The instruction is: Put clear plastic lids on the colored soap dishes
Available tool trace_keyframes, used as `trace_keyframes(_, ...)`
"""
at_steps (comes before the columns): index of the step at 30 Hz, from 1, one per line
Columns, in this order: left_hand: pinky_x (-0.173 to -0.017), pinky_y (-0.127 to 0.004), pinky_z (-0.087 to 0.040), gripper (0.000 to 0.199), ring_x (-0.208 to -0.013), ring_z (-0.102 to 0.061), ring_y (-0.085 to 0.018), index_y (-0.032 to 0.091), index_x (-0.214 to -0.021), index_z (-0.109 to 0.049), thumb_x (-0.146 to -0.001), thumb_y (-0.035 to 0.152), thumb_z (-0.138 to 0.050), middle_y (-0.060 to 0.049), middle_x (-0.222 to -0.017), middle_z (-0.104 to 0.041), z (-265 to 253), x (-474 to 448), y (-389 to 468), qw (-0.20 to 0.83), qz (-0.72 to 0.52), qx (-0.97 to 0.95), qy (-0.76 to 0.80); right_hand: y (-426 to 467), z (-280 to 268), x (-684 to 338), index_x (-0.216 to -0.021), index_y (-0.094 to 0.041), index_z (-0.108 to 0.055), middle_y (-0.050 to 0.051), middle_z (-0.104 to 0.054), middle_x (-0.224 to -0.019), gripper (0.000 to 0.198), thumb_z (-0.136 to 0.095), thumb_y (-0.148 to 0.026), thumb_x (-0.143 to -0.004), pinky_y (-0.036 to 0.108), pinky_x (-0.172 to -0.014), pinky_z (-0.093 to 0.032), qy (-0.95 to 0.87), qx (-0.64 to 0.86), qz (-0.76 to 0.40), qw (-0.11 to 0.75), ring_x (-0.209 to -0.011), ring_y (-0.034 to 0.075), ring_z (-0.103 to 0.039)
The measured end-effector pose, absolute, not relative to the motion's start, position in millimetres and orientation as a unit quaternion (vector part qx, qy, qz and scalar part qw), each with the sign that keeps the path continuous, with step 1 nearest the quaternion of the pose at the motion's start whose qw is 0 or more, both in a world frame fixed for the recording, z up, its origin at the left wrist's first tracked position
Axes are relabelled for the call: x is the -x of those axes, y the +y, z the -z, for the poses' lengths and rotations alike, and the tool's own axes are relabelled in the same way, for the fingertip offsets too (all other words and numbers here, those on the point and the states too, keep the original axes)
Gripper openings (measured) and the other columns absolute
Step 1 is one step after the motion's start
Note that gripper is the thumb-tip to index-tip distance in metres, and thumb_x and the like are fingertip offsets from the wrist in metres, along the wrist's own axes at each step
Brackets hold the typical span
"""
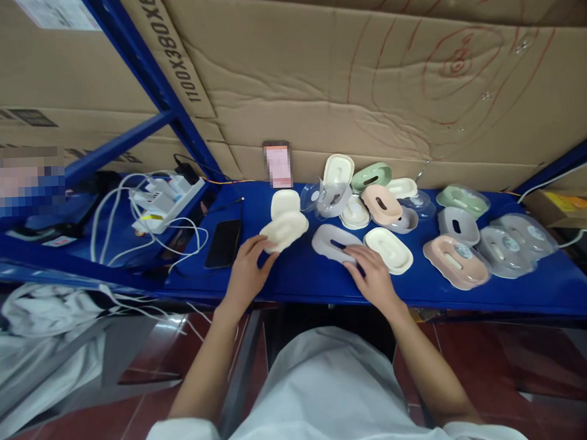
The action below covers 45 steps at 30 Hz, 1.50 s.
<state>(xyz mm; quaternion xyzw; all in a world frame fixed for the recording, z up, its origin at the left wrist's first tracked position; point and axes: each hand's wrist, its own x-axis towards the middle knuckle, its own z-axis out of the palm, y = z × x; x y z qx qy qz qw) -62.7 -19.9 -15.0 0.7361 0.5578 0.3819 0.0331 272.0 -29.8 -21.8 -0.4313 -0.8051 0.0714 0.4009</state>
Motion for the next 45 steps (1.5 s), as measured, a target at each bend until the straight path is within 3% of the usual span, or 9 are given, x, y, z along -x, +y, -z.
trace_keyframes(5,-0.119,-0.051,-0.052,0.02,-0.139,-0.061,-0.027,0.026,-0.122,-0.068,-0.106,0.032,-0.059,-0.011,-0.142,-0.062,26.7,50.7,-72.2,0.148,-0.323,-0.804,0.476,-29.4,19.8,-272.6,-0.14,-0.026,-0.067,0.011,-0.074,-0.136,0.034,-0.056,-0.034,-0.109,0.053,-0.114,-0.053,-0.806,0.425,-0.103,0.399,-0.13,0.03,-0.067)
trace_keyframes(8,-0.121,-0.052,-0.051,0.045,-0.148,-0.053,-0.028,0.028,-0.148,-0.054,-0.104,0.029,-0.064,-0.014,-0.16,-0.048,31.1,30.0,-76.3,0.154,-0.343,-0.795,0.475,-32.6,16.9,-268.6,-0.144,-0.029,-0.065,0.009,-0.072,-0.14,0.037,-0.055,-0.033,-0.109,0.055,-0.118,-0.05,-0.859,0.375,-0.117,0.328,-0.136,0.03,-0.063)
trace_keyframes(11,-0.123,-0.057,-0.047,0.059,-0.157,-0.041,-0.032,0.033,-0.157,-0.048,-0.102,0.026,-0.067,-0.013,-0.17,-0.037,34.3,15.7,-70.5,0.118,-0.346,-0.816,0.448,-35.6,15.2,-265.0,-0.148,-0.028,-0.062,0.008,-0.068,-0.147,0.039,-0.052,-0.031,-0.11,0.057,-0.125,-0.045,-0.89,0.339,-0.113,0.282,-0.144,0.028,-0.057)
trace_keyframes(20,-0.116,-0.058,-0.054,0.037,-0.144,-0.054,-0.032,0.031,-0.133,-0.068,-0.097,0.032,-0.076,-0.009,-0.145,-0.064,46.7,14.2,-65.4,0.035,-0.404,-0.809,0.426,-33.3,13.8,-260.8,-0.148,-0.021,-0.063,0.012,-0.062,-0.154,0.04,-0.047,-0.022,-0.111,0.058,-0.131,-0.039,-0.906,0.31,-0.097,0.27,-0.157,0.028,-0.043)
trace_keyframes(36,-0.105,-0.053,-0.058,0.025,-0.123,-0.058,-0.031,0.029,-0.116,-0.076,-0.093,0.034,-0.081,-0.009,-0.119,-0.069,46.8,13.9,-66.8,0.019,-0.415,-0.796,0.441,-31.4,19.8,-259.8,-0.148,-0.026,-0.063,0.01,-0.063,-0.153,0.04,-0.056,-0.026,-0.109,0.057,-0.128,-0.044,-0.922,0.291,-0.076,0.245,-0.155,0.028,-0.047)
trace_keyframes(41,-0.106,-0.051,-0.058,0.022,-0.125,-0.057,-0.03,0.026,-0.116,-0.075,-0.096,0.034,-0.077,-0.01,-0.122,-0.067,39.4,13.1,-69.5,0.029,-0.408,-0.802,0.436,-13.7,2.4,-257.5,-0.142,-0.028,-0.068,0.008,-0.069,-0.146,0.035,-0.055,-0.03,-0.11,0.056,-0.126,-0.043,-0.927,0.282,-0.066,0.237,-0.145,0.026,-0.058)
trace_keyframes(45,-0.107,-0.052,-0.058,0.017,-0.129,-0.058,-0.03,0.027,-0.115,-0.076,-0.098,0.029,-0.074,-0.01,-0.125,-0.068,37.2,9.7,-70.6,0.034,-0.397,-0.795,0.456,41.7,-23.4,-229.3,-0.143,-0.026,-0.068,0.009,-0.068,-0.148,0.038,-0.048,-0.025,-0.11,0.057,-0.127,-0.037,-0.916,0.334,0.016,0.224,-0.144,0.027,-0.057)
